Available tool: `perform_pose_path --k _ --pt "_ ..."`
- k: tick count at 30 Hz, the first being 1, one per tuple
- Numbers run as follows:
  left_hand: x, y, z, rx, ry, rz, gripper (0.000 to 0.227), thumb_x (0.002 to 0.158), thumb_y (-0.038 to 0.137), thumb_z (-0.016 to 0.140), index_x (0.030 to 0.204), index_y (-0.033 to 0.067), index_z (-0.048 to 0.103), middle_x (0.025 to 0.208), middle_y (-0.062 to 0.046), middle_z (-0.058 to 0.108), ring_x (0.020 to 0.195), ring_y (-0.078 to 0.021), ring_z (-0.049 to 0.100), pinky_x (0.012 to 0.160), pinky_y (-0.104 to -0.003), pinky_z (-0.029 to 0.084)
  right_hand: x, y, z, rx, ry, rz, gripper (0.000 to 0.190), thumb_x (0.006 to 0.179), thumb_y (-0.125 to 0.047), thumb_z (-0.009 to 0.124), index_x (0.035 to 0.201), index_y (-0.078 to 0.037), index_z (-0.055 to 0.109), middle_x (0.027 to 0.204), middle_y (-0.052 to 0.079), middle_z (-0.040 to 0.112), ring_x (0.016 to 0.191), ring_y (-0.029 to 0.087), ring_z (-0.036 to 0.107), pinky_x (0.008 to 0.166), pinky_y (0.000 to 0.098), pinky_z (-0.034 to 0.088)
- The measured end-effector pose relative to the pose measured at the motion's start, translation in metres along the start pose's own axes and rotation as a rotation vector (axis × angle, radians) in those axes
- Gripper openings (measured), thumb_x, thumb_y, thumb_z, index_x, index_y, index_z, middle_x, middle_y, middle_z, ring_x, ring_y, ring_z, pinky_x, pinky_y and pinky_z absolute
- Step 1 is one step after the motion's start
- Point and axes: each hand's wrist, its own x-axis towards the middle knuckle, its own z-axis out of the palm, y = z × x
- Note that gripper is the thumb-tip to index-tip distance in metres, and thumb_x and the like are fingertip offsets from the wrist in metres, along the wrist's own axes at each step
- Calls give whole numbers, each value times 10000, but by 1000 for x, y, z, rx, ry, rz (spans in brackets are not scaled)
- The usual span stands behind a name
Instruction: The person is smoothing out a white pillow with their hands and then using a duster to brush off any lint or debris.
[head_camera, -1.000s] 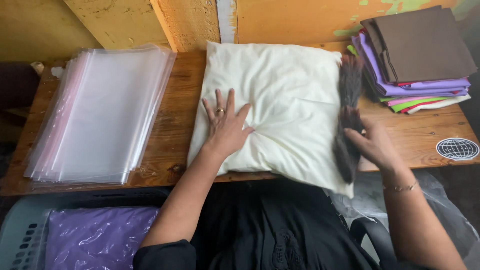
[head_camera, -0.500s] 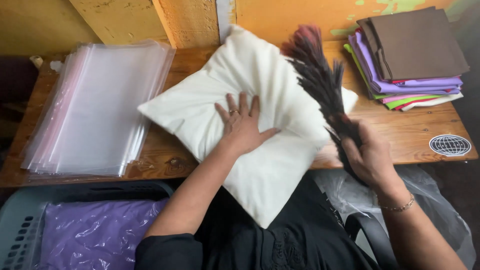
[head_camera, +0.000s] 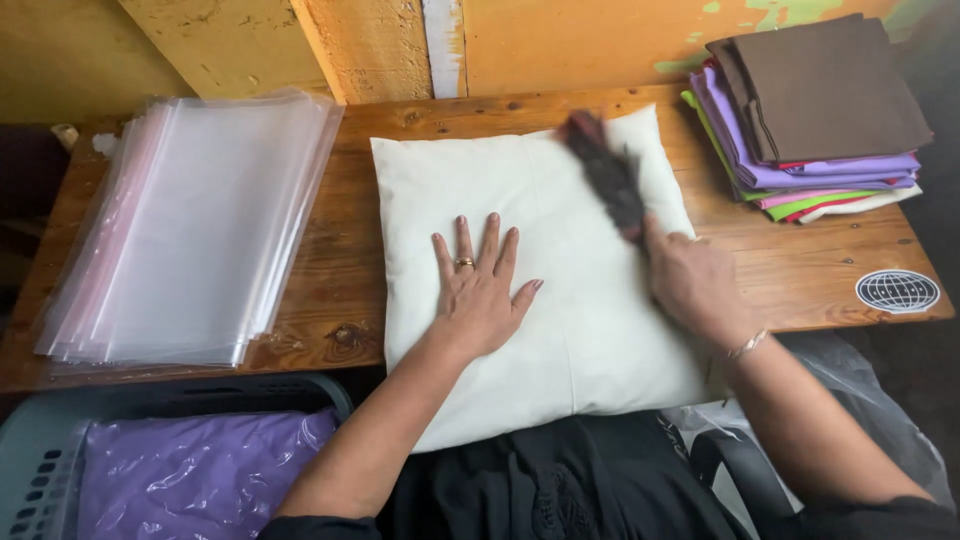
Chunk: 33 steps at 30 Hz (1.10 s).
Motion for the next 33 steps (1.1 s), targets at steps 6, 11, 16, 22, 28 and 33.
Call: perform_pose_path --k 6,11,16,22,28,33 --pt "17 -1 7 38 21 -30 764 1030 578 254 1635 116 187 1703 -235 41 1511 -573 -87 1123 -764 -168 26 -9 -41 89 25 99 525 991 -302 437 1493 -244 581 893 156 760 833 398 764 662 550 583" --pt "-3 26 -60 3 34 -67 738 994 502 340 1608 97 273 1670 -219 226 1521 -545 45 1151 -758 -123 -19 -89 -33 256 -49 -230 611 900 -246 441 1510 -217 473 853 127 707 778 397 733 610 572 599" --pt "33 -12 2 38 9 -27 750 1027 571 250 1636 135 212 1712 -202 71 1536 -544 -20 1157 -760 -104 48 11 32 83 36 -41 455 965 -222 436 1377 -178 624 891 134 735 838 398 761 664 559 592" --pt "49 -14 -1 57 -6 -30 753 1031 589 261 1636 146 202 1710 -212 40 1528 -556 -46 1149 -767 -118 61 3 -7 34 74 194 427 1027 -335 497 1411 -256 665 810 196 754 788 433 764 653 552 588" --pt "117 -51 5 365 131 -62 760 1034 693 283 1649 247 260 1722 -150 124 1538 -493 135 1167 -749 123 12 -91 -53 316 65 -276 502 947 -248 442 1443 -248 519 836 120 716 752 396 741 624 584 593" --pt "73 -44 -24 159 -24 35 871 982 726 245 1637 153 210 1712 -200 74 1561 -479 -17 1177 -744 -100 60 28 22 -46 -29 97 508 1013 -300 457 1502 -231 579 884 123 761 835 360 777 690 511 605"
